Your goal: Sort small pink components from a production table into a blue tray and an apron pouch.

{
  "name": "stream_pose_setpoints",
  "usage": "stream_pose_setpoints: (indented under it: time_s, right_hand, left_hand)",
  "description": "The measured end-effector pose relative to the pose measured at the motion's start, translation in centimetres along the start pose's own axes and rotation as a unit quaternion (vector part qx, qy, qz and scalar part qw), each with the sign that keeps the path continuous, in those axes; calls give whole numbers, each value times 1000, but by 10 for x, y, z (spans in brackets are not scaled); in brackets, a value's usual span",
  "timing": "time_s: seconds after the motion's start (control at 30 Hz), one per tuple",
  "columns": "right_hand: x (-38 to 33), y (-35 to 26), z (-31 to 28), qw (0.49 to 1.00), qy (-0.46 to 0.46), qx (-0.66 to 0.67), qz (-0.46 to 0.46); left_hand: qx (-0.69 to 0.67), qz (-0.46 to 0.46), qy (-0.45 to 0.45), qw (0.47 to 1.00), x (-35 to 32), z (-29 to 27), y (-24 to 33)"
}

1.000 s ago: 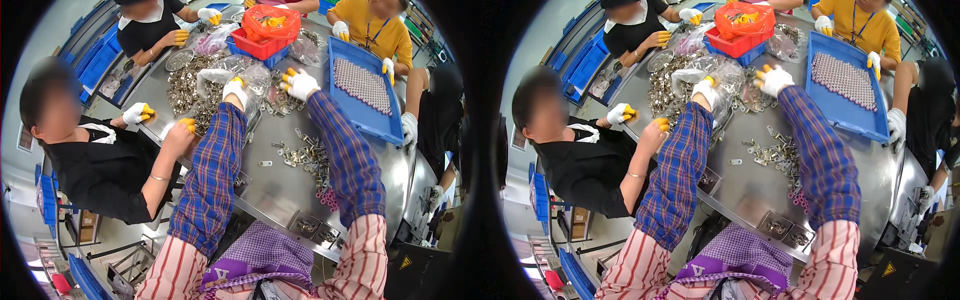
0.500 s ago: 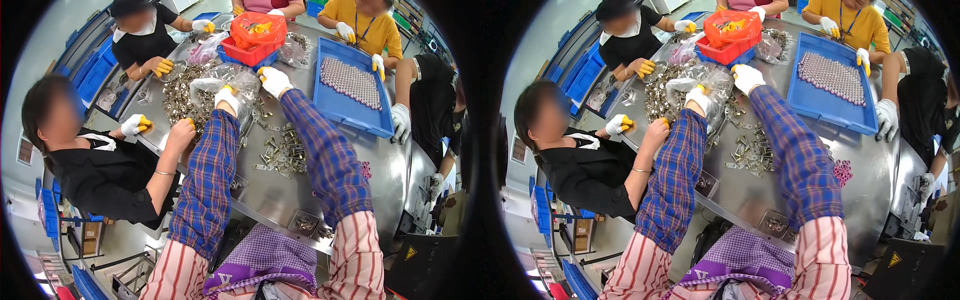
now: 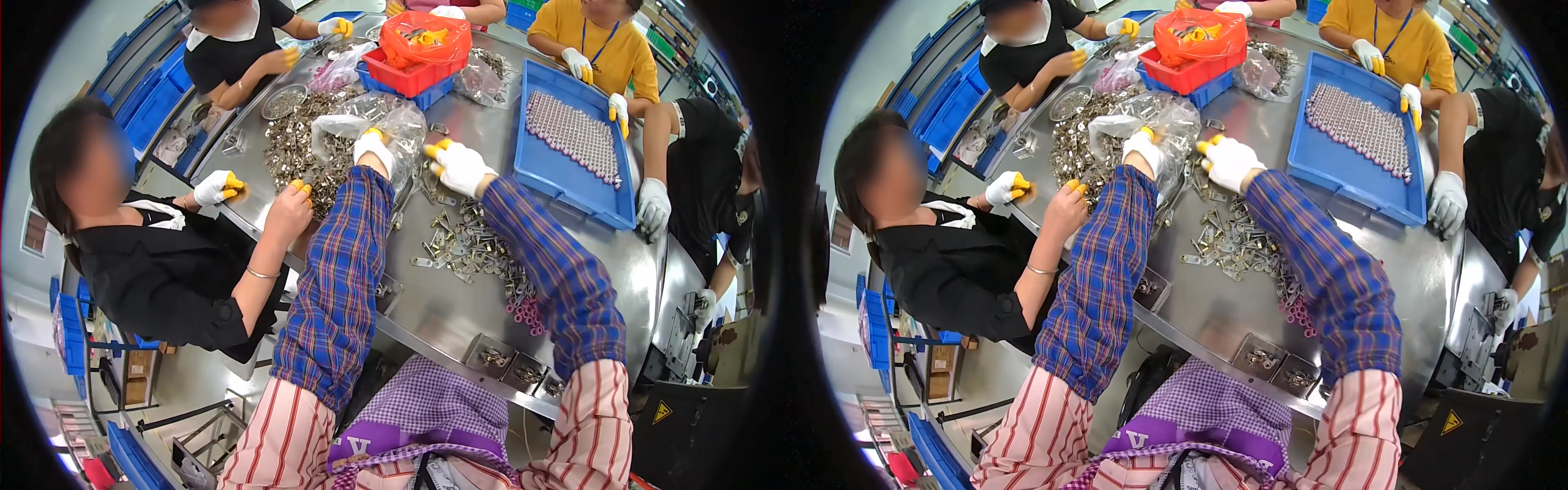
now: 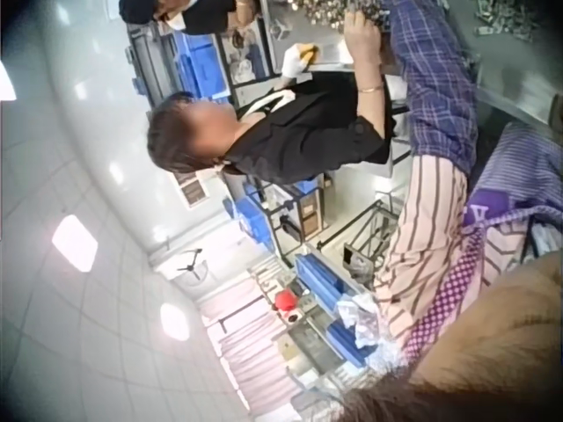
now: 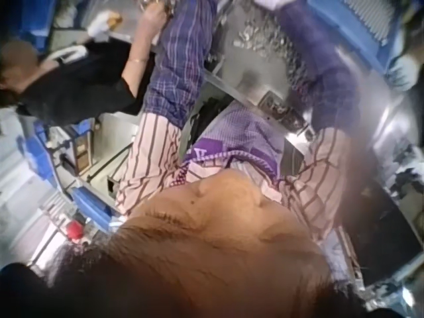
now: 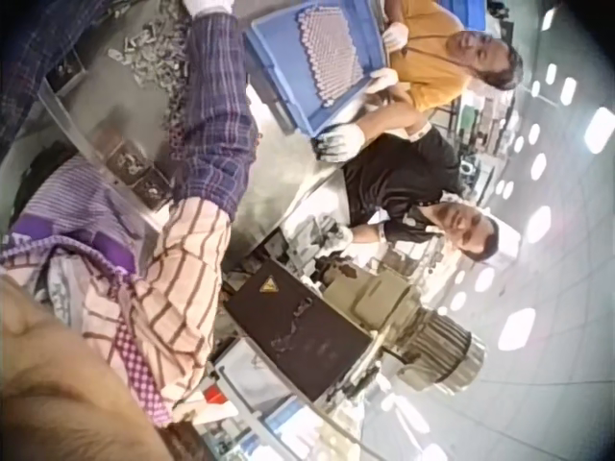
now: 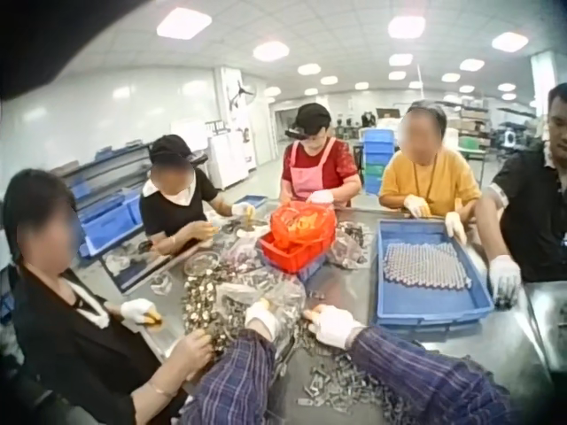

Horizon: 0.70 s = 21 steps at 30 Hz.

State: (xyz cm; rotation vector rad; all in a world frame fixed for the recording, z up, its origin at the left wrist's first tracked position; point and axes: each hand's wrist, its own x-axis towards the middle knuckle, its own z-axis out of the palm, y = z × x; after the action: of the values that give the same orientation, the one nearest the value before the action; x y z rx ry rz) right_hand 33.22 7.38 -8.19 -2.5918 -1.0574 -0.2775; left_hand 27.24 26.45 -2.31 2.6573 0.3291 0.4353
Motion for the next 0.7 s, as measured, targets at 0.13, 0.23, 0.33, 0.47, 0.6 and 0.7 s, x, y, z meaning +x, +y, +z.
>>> stream_pose_setpoints:
  time_s: [0.13, 0.23, 0.33, 0.47, 0.6, 0.7]
  right_hand:
    - [-29, -13, -35, 996, -70, 11, -48]
    - [-27, -20, -44, 995, -57, 21, -80]
    - [4, 5, -36, 999, 15, -2, 29]
    - [25, 30, 2, 998, 31, -33, 34]
    - [26, 30, 22, 998, 32, -51, 32]
    - [-8, 0, 19, 997, -35, -39, -60]
  left_hand:
    - [-15, -3, -8, 1000, -2, 10, -7]
    - [-17, -14, -4, 1000, -5, 10, -21]
    - [-25, -6, -6, 1000, -5, 1, -4]
    - [-30, 7, -8, 1000, -5, -8, 7]
    - [-35, 3, -16, 999, -8, -4, 2]
    - [-40, -9, -21, 999, -14, -1, -8]
